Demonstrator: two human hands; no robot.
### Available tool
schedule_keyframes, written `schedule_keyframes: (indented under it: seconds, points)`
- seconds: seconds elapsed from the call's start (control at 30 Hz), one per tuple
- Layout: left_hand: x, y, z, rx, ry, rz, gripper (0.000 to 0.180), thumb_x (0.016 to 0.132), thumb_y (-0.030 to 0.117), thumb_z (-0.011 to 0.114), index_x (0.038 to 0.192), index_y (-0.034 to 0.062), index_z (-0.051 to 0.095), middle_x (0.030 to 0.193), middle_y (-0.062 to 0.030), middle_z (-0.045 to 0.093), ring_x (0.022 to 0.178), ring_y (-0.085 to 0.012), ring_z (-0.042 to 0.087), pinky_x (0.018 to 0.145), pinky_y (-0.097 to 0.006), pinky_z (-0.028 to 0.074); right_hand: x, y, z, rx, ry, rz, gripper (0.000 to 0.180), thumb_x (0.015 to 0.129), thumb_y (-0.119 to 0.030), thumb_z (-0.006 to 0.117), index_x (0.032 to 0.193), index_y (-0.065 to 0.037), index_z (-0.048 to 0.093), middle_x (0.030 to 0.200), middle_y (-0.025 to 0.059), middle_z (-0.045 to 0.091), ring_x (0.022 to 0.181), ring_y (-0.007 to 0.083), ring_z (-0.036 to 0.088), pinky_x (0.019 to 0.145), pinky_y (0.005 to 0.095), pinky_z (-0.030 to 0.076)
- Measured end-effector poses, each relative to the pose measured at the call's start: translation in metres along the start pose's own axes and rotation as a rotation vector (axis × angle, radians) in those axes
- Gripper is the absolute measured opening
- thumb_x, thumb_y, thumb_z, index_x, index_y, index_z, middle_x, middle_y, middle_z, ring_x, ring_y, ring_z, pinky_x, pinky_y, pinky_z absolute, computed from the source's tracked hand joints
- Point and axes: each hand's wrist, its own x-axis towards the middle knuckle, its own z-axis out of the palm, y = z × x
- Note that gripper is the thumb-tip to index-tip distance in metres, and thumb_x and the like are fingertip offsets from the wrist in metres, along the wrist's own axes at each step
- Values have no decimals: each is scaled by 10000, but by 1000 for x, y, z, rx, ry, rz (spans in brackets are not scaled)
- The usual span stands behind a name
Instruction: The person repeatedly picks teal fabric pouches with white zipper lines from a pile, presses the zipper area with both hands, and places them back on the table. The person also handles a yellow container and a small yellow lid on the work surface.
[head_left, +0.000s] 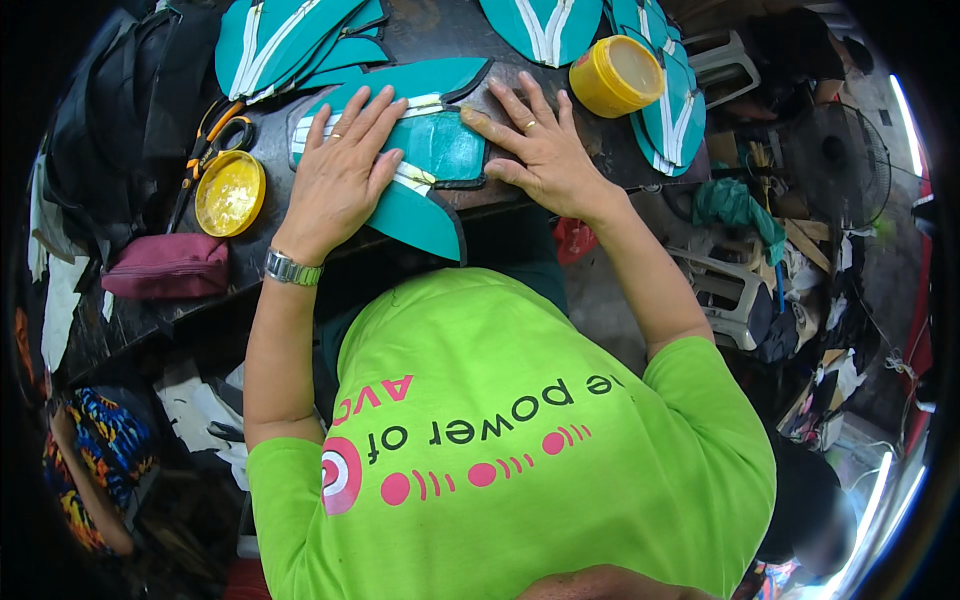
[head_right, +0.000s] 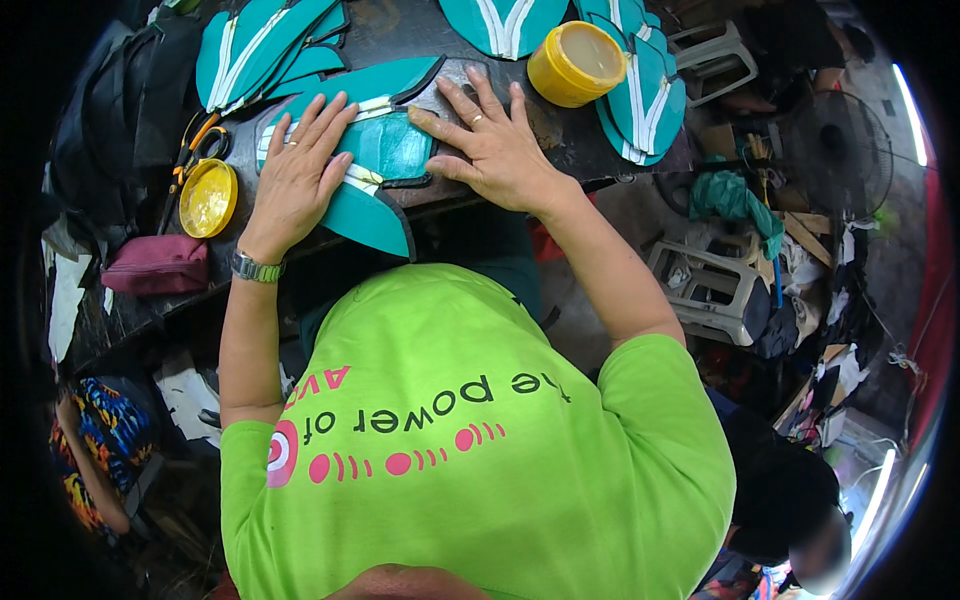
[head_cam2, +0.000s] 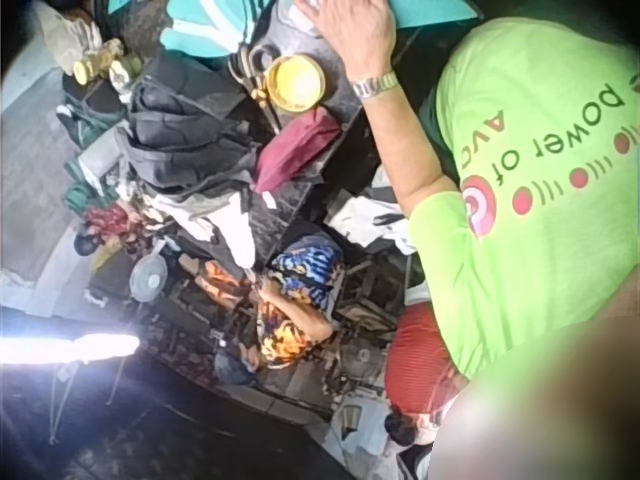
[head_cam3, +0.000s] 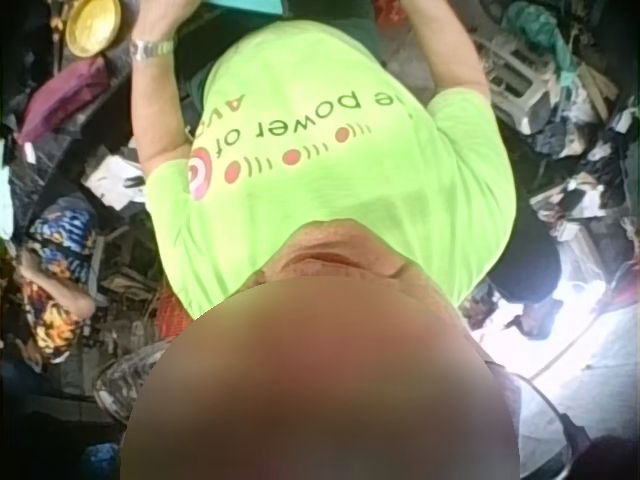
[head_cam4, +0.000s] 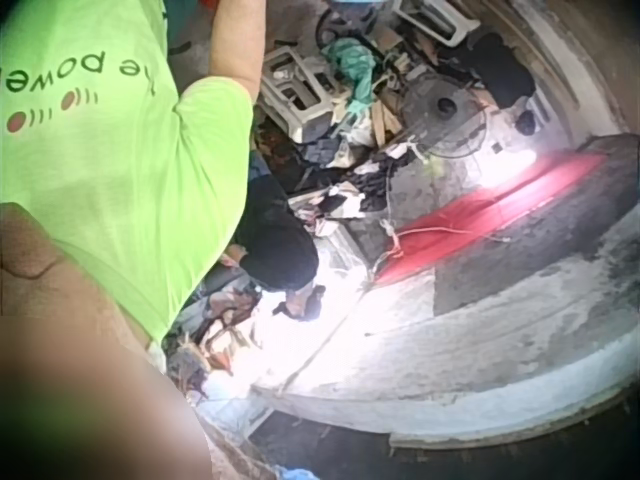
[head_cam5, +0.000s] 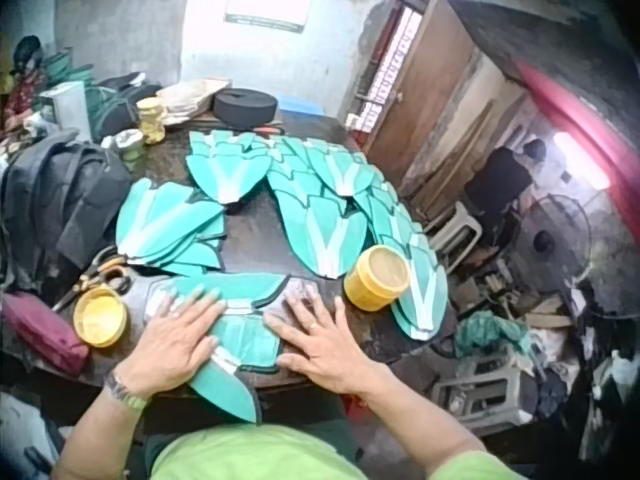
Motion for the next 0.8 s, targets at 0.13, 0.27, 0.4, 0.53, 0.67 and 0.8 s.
schedule_keyframes:
  seconds: [0.13, 0.27, 0.4, 0.53, 0.67, 0.8]
  points:
    - [0, 1, 1, 15, 20, -6, 517, 1019, 329, 503, 1507, 163, 452, 1577, -46, 429, 1479, -239, 346, 1219, -483, 195, -14, -10, -7, 49, -64, 53, 592, 972, -658, 426, 1526, -450, 394, 1674, 98, 208, 1557, 369, 50, 1165, 713, 6]
    - [1, 2, 3, 45, 31, -4, 519, 1017, 331, 507, 1507, 167, 453, 1573, -45, 434, 1474, -234, 354, 1216, -477, 202, -28, -25, -13, 1, -85, 4, 601, 955, -689, 423, 1501, -439, 444, 1673, 99, 212, 1552, 379, 64, 1159, 722, 7]
    - [1, 2, 3, 42, 43, 1, 519, 1018, 334, 506, 1507, 166, 454, 1572, -45, 436, 1473, -234, 355, 1215, -477, 202, -23, -26, -11, 10, -28, -20, 583, 954, -690, 429, 1471, -427, 495, 1672, 97, 217, 1548, 384, 78, 1154, 730, 8]
    - [0, 1, 4, 42, 43, 6, 519, 1022, 337, 500, 1508, 161, 452, 1573, -45, 434, 1473, -236, 354, 1216, -477, 201, -5, -14, -6, -76, 25, 63, 645, 950, -684, 443, 1532, -410, 398, 1670, 98, 224, 1549, 380, 91, 1159, 723, 17]
    - [0, 2, 3, 48, 30, 1, 521, 1024, 340, 494, 1511, 160, 447, 1576, -46, 430, 1473, -237, 353, 1216, -479, 200, -4, -21, -9, -137, -37, -28, 708, 933, -702, 450, 1560, -390, 347, 1666, 97, 235, 1545, 385, 117, 1170, 711, 28]
    - [1, 3, 2, 59, 25, -5, 519, 1024, 337, 497, 1509, 160, 449, 1576, -49, 430, 1474, -239, 352, 1215, -483, 203, -14, -32, -17, 109, -107, -65, 564, 983, -651, 409, 1472, -386, 499, 1655, 97, 266, 1543, 403, 103, 1173, 698, 16]
